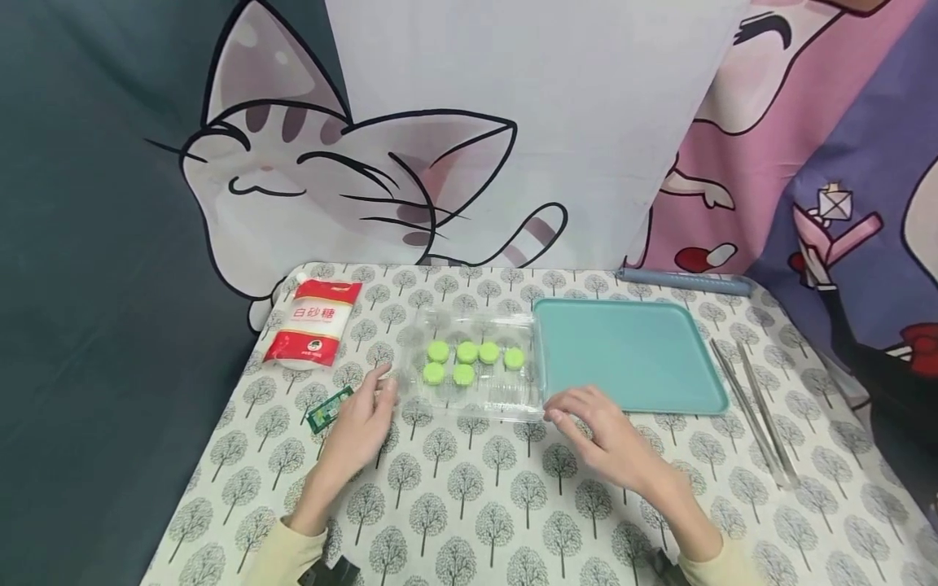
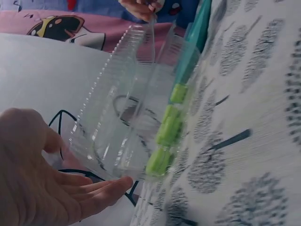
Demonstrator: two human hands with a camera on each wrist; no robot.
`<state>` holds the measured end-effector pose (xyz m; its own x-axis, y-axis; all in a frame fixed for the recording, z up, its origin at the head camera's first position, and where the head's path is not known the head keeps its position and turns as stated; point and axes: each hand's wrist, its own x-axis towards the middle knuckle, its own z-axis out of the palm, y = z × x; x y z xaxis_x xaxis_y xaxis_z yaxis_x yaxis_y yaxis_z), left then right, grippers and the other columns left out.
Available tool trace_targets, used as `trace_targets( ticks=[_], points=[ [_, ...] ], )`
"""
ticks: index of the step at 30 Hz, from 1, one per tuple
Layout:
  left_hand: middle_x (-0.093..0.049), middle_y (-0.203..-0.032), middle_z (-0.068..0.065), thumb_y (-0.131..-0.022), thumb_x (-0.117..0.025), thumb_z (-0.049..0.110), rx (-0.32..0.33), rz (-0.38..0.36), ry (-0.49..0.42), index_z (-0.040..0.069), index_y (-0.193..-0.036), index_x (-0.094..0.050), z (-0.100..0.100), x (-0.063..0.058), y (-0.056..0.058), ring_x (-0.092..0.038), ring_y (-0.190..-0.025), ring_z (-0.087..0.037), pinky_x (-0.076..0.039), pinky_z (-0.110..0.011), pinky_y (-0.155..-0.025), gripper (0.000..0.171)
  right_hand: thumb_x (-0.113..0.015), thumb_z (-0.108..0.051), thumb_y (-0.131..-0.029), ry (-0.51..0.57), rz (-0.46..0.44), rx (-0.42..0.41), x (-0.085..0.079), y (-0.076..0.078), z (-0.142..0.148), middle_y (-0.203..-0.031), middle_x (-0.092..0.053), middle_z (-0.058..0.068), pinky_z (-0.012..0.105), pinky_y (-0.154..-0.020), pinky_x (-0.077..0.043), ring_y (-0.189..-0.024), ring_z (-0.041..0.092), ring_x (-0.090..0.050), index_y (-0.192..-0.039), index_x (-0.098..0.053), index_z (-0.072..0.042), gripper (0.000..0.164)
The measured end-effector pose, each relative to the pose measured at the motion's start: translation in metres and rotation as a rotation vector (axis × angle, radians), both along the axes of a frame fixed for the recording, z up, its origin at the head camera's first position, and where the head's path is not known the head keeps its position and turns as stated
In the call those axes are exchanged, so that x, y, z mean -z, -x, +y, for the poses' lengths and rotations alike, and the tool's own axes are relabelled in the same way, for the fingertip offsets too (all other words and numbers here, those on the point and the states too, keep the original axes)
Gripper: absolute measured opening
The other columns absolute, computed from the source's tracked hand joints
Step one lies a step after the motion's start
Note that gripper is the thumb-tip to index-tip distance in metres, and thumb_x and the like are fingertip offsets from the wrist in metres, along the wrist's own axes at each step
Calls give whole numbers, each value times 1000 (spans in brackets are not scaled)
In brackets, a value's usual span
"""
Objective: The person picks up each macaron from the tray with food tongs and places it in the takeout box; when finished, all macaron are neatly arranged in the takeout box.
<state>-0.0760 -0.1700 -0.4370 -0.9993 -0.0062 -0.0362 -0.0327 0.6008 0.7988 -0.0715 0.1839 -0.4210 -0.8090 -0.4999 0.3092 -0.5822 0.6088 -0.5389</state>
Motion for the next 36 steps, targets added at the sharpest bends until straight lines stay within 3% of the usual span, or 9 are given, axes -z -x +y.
trace_targets(
  ticks=[4,10,15,20,25,28,33,36],
  points=[
    [-71,-121,-17,-108,-46,24,-51,2,-66,4,-149,-46,2,12,-1,-73,-102,-29,-59,-48,-95,46,-60,-14,-100,-30,-26,5,12,0,0,-112,-73,-3,50,-96,-56,-111,18,-63,-108,-73,-13,15],
    [-72,-104,-19,-102,-58,12,-108,-27,-277,3,-139,-55,6,25,6,-74,-85,-28,-62,-24,-76,39,-66,-7,-95,34,-84,62,22,5,-1,-106,-74,-4,45,-89,-60,-99,16,-67,-103,-73,-10,11],
    [-69,-99,-19,-99,-61,7,-170,-121,-503,-3,-136,-54,6,32,10,-72,-78,-19,-62,-20,-73,39,-70,2,-89,184,-243,141,28,8,-9,-98,-71,-1,29,-80,-62,-86,8,-65,-98,-70,-9,14],
    [-65,-105,-17,-97,-60,1,-201,-195,-686,-8,-136,-49,6,32,9,-69,-81,-15,-62,-19,-78,42,-65,6,-89,310,-447,247,27,7,-18,-91,-62,7,19,-75,-57,-80,13,-60,-96,-64,-3,12],
    [-65,-106,-16,-94,-62,-3,-197,-203,-701,-11,-134,-49,7,31,7,-68,-85,-14,-61,-18,-79,42,-63,2,-90,377,-611,336,25,9,-20,-88,-57,10,18,-65,-53,-77,20,-56,-102,-58,3,12],
    [-68,-99,-15,-94,-62,-2,-192,-211,-674,-12,-128,-51,8,31,7,-68,-80,-11,-61,-17,-77,38,-63,-3,-92,373,-692,360,27,11,-18,-92,-56,10,21,-66,-53,-79,20,-55,-107,-52,4,20],
    [-68,-85,-10,-96,-59,1,-171,-232,-660,-11,-115,-52,8,31,7,-64,-71,-9,-60,-19,-70,23,-57,-9,-96,457,-903,278,33,17,-12,-93,-58,14,26,-69,-58,-76,22,-60,-119,-41,6,32],
    [-66,-82,-7,-97,-57,1,-170,-236,-665,-10,-111,-52,8,30,6,-63,-69,-10,-60,-19,-66,18,-55,-10,-97,501,-972,205,36,21,-9,-90,-59,14,23,-66,-58,-73,20,-59,-119,-40,8,32]
  ],
)
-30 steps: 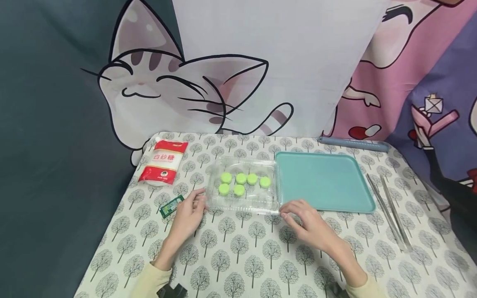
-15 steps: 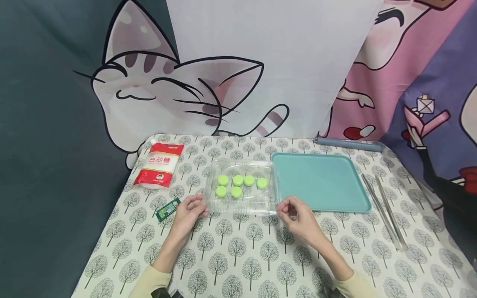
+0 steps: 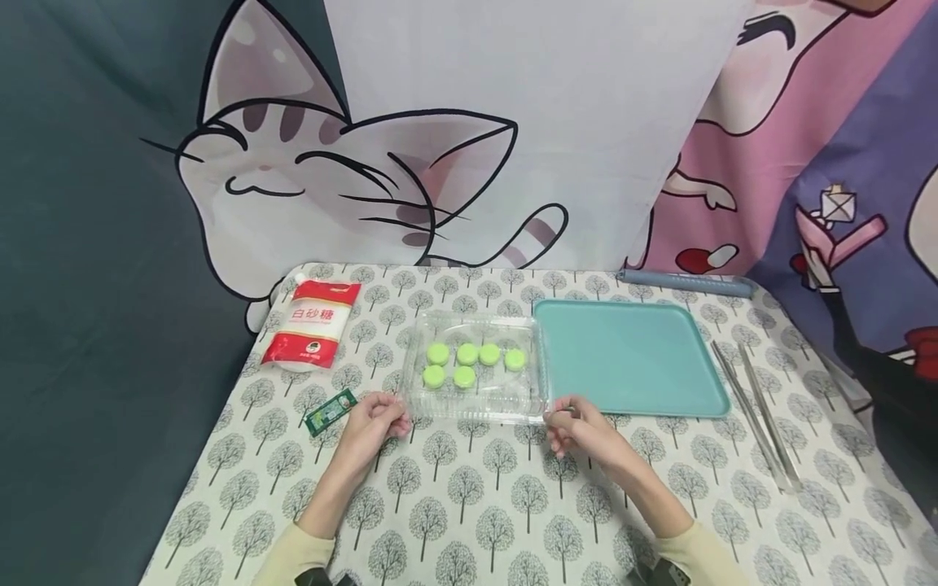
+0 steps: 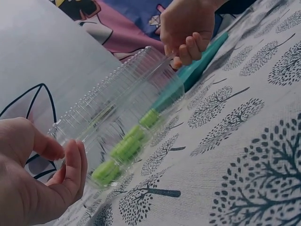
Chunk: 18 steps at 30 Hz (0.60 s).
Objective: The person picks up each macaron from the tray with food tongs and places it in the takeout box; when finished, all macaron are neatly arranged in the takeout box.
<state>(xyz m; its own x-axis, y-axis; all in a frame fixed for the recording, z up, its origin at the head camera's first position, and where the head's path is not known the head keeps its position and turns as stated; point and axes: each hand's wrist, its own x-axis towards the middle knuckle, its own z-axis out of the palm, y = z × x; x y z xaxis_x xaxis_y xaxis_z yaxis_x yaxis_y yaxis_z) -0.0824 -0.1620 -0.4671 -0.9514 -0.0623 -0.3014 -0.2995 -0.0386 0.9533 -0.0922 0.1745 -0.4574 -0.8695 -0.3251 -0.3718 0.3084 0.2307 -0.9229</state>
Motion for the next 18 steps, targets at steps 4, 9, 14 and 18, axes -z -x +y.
trace_targets(
  ticks=[4,9,14,18],
  points=[
    [-65,-80,-7,-97,-55,-1,-9,3,-2,-10,-109,-53,0,-1,0,-62,-67,-10,-59,-19,-64,15,-54,-11,-97,23,10,-17,2,2,0,-87,-59,12,20,-63,-56,-71,17,-57,-110,-46,5,22],
    [-64,-80,-8,-96,-54,-2,-5,6,-8,-9,-107,-52,1,0,0,-61,-66,-9,-58,-18,-62,13,-55,-9,-96,21,10,20,2,2,-2,-84,-61,10,18,-60,-52,-68,15,-55,-104,-47,2,15],
    [-62,-75,-5,-95,-52,-4,-10,17,-19,-8,-103,-51,4,3,0,-59,-62,-9,-55,-17,-58,8,-55,-7,-93,17,8,68,4,0,-4,-81,-63,9,17,-58,-48,-66,15,-55,-102,-50,3,15],
    [-61,-71,-3,-94,-51,-6,-27,29,-35,-4,-99,-50,7,6,-1,-56,-59,-8,-50,-16,-53,5,-57,-7,-91,28,3,119,7,1,-5,-78,-64,6,18,-55,-47,-62,13,-55,-101,-52,4,16]
  ],
)
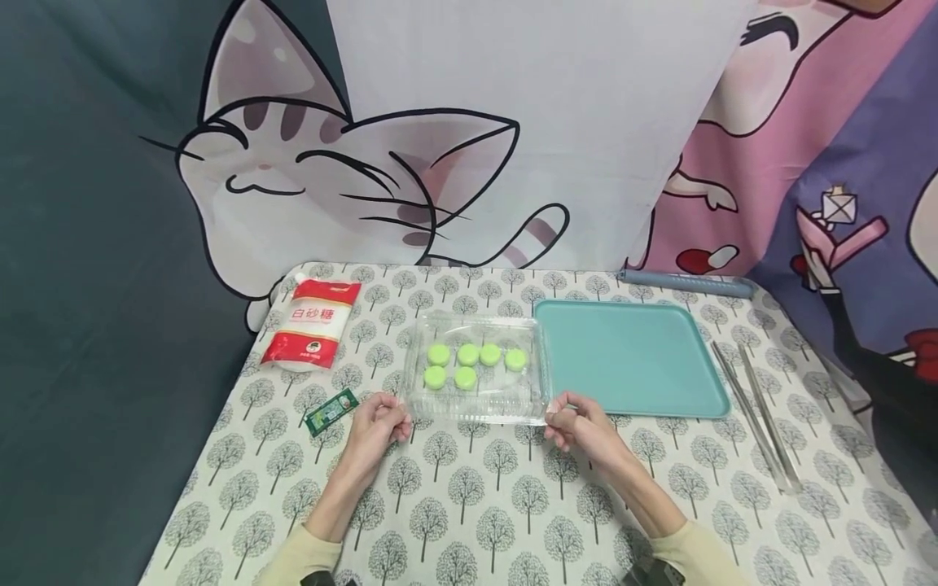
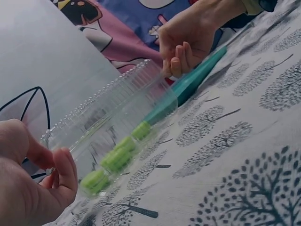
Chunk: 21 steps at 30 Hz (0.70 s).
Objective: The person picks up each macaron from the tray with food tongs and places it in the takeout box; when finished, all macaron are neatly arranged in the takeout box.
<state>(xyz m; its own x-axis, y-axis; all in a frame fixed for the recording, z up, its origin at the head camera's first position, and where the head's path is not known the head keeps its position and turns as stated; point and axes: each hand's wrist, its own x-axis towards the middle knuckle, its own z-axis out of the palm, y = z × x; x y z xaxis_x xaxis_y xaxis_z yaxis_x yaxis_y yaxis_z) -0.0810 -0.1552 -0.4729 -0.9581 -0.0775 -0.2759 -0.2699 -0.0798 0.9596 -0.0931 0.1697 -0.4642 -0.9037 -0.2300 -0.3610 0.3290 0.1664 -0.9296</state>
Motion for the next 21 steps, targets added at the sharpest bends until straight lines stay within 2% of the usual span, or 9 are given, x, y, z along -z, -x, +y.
trace_targets(
  ticks=[4,14,21],
  points=[
    [-59,-70,-2,-94,-51,-7,-5,7,-1,-4,-99,-50,1,1,0,-54,-58,-8,-48,-15,-52,6,-57,-6,-89,26,-7,18,2,1,0,-78,-65,6,18,-54,-48,-61,12,-56,-101,-53,4,15],
    [-60,-72,-5,-94,-50,-5,-5,4,-31,-6,-100,-50,1,1,1,-53,-59,-9,-46,-15,-52,6,-56,-5,-92,55,-1,-19,4,0,4,-80,-65,5,17,-56,-50,-63,11,-56,-101,-51,3,14],
    [-60,-72,-5,-94,-49,-7,-31,1,-48,2,-93,-48,3,1,3,-52,-57,-8,-46,-15,-49,9,-57,-6,-93,83,-2,-47,1,0,5,-81,-65,3,16,-57,-50,-64,9,-56,-102,-50,1,13]
  ],
)
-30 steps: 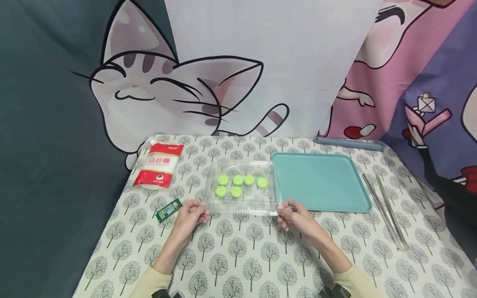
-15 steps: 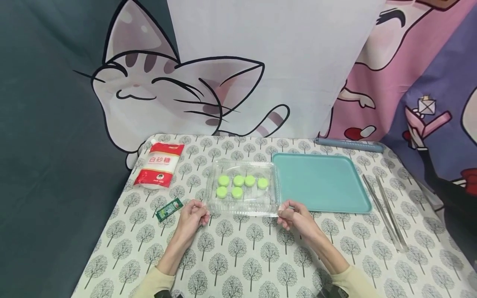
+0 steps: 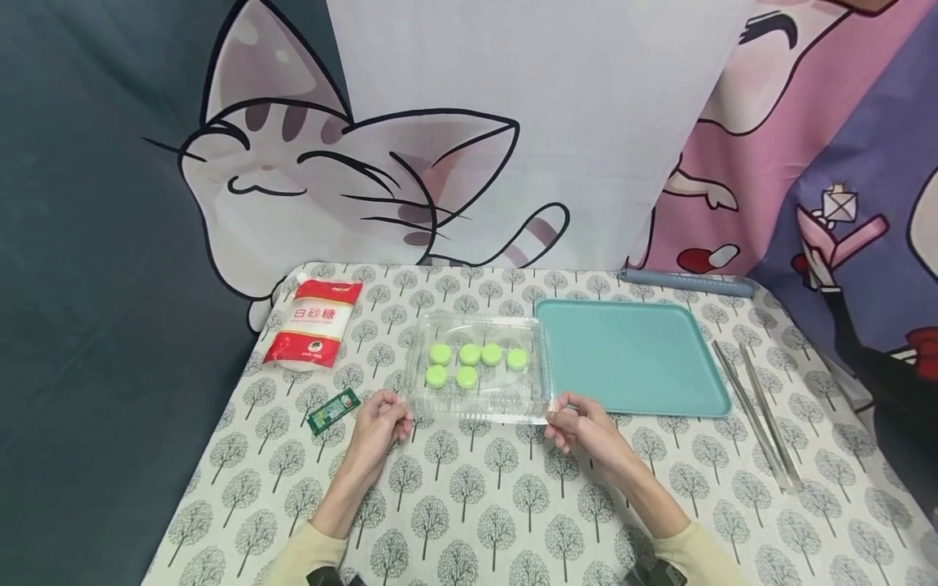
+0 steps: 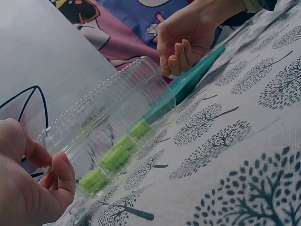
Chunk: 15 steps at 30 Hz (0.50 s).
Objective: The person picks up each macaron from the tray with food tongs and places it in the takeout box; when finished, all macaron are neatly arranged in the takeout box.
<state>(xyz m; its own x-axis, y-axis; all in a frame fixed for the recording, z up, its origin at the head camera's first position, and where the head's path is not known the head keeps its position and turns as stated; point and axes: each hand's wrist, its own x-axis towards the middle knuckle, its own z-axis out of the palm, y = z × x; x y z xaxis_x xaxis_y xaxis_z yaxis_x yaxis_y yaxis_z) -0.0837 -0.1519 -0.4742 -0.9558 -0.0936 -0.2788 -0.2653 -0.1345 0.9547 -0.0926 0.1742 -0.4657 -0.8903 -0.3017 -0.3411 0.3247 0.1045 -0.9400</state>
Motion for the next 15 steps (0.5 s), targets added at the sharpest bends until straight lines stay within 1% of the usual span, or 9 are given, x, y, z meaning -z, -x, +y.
trace_targets(
  ticks=[4,10,12,15],
  points=[
    [-59,-71,-4,-92,-49,-8,-11,3,19,1,-93,-47,1,0,1,-51,-55,-7,-45,-15,-48,9,-56,-7,-94,8,5,-8,0,1,-2,-82,-64,5,16,-57,-50,-64,9,-56,-103,-51,2,14],
    [-58,-71,-2,-92,-49,-6,-3,-1,58,2,-95,-45,2,-2,1,-50,-56,-6,-45,-15,-50,9,-56,-8,-95,11,3,-27,1,0,-3,-85,-63,8,15,-60,-50,-67,10,-56,-110,-49,8,23],
    [-58,-72,-2,-93,-51,-4,5,1,66,1,-97,-47,1,-2,0,-50,-57,-7,-45,-15,-50,8,-55,-9,-96,0,-1,-37,1,0,-2,-86,-63,9,16,-61,-51,-68,11,-57,-113,-47,9,26],
    [-59,-73,-3,-95,-52,-1,27,-4,82,0,-100,-49,-1,-3,-1,-51,-59,-8,-46,-16,-52,6,-56,-13,-98,-56,4,-38,-2,0,1,-89,-64,13,18,-62,-54,-71,15,-58,-115,-47,7,28]
  ],
)
